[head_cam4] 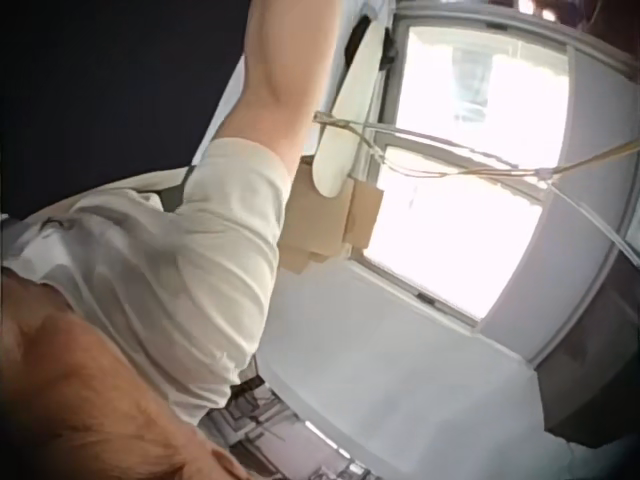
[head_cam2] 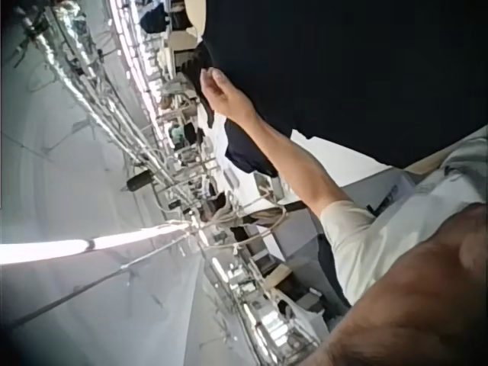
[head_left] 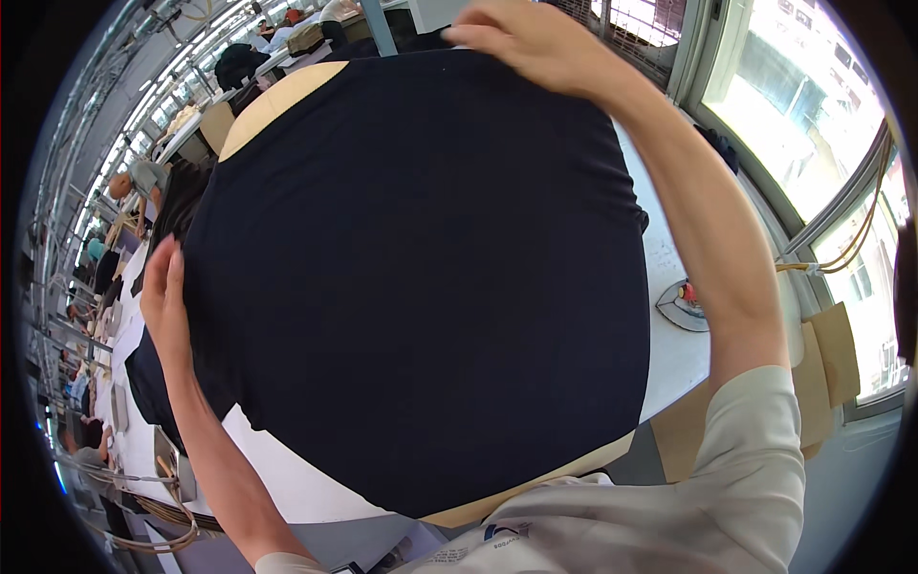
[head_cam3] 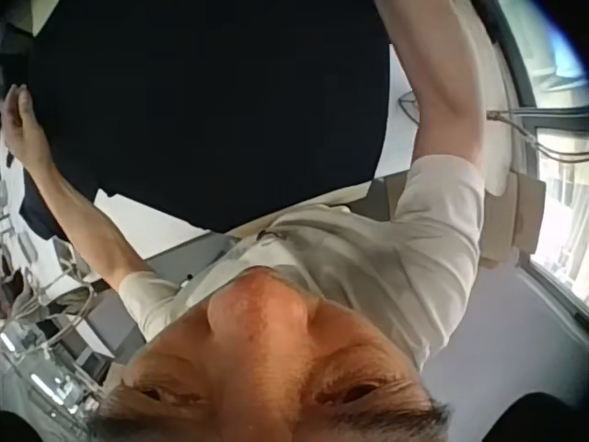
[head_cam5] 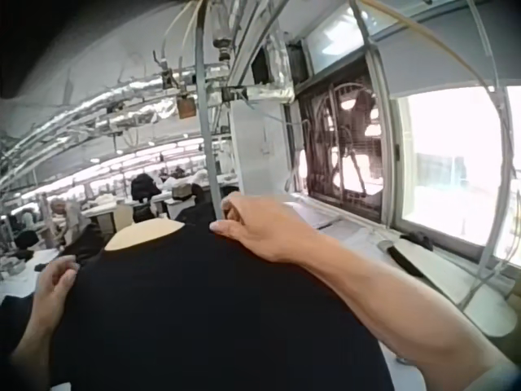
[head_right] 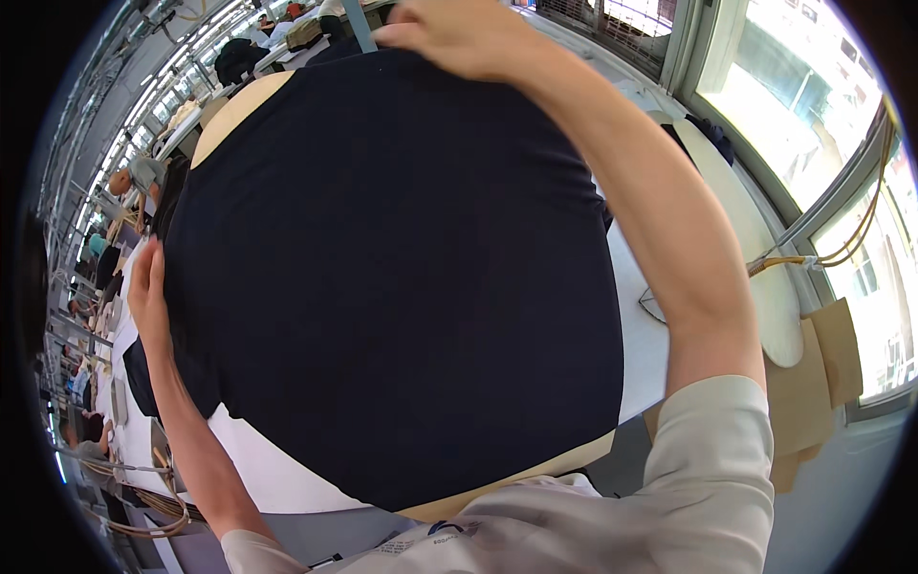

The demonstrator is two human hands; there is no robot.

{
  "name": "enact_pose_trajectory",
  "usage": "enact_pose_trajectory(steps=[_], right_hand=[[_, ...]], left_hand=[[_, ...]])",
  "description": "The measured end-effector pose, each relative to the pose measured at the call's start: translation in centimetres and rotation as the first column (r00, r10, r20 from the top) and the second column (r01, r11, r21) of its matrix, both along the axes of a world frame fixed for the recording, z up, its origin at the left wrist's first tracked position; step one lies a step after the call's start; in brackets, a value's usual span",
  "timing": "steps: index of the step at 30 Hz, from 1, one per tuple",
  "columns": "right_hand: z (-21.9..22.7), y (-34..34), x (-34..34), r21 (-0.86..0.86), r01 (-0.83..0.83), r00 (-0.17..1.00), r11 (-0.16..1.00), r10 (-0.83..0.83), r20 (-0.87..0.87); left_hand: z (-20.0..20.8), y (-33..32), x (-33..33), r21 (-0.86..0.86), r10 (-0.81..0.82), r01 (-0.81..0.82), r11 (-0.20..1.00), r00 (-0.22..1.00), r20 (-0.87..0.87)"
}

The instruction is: Ironing and pressing black t-shirts using an industrial iron and a wooden paddle in a factory setting.

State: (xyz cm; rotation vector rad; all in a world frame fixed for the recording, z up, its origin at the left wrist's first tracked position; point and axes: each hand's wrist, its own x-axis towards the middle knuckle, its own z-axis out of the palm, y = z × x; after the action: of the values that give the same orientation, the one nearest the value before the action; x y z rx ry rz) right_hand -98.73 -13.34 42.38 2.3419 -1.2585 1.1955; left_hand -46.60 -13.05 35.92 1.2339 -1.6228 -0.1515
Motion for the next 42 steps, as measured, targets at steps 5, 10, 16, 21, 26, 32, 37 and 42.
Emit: enact_pose_trajectory(steps=[5,10,16,21,26,32,37,42], right_hand=[[2.2,-3.9,8.0,0.288,-0.003,1.0,0.958,0.005,-0.008],[-2.5,-3.3,0.9,0.384,0.028,0.982,0.923,-0.098,0.165],[-23.2,11.0,-15.9,0.764,0.373,0.9,0.527,-0.407,-0.158],[-32.5,13.7,-11.2,0.692,-0.031,0.865,0.722,-0.327,0.38],[-24.9,14.2,-10.1,0.605,-0.015,0.122,0.796,-0.599,0.792],[-21.0,18.0,3.1,0.432,0.158,0.987,0.888,-0.125,-0.106],[-29.4,18.0,-1.6,0.198,0.599,0.7,0.776,-0.628,0.34],[-29.5,10.1,-3.1,0.639,0.459,0.637,0.618,-0.73,0.248]], left_hand=[[3.9,-3.1,-5.6,0.081,-0.027,0.001,0.997,0.946,0.322],[0.1,-0.4,-3.7,-0.311,0.119,0.004,0.95,0.919,0.376],[-22.6,16.9,13.3,0.155,0.577,-0.556,0.817,0.782,-0.236],[-26.6,20.4,4.8,0.48,0.309,-0.101,0.871,0.873,-0.378],[-25.0,13.6,3.9,0.332,0.421,-0.366,0.869,0.901,-0.108],[-27.3,11.8,4.2,0.405,0.36,-0.255,0.878,0.91,-0.207],[-28.0,11.4,3.6,0.379,0.36,-0.262,0.888,0.908,-0.214],[-26.9,9.7,4.0,0.453,0.457,-0.354,0.818,0.879,-0.138]])
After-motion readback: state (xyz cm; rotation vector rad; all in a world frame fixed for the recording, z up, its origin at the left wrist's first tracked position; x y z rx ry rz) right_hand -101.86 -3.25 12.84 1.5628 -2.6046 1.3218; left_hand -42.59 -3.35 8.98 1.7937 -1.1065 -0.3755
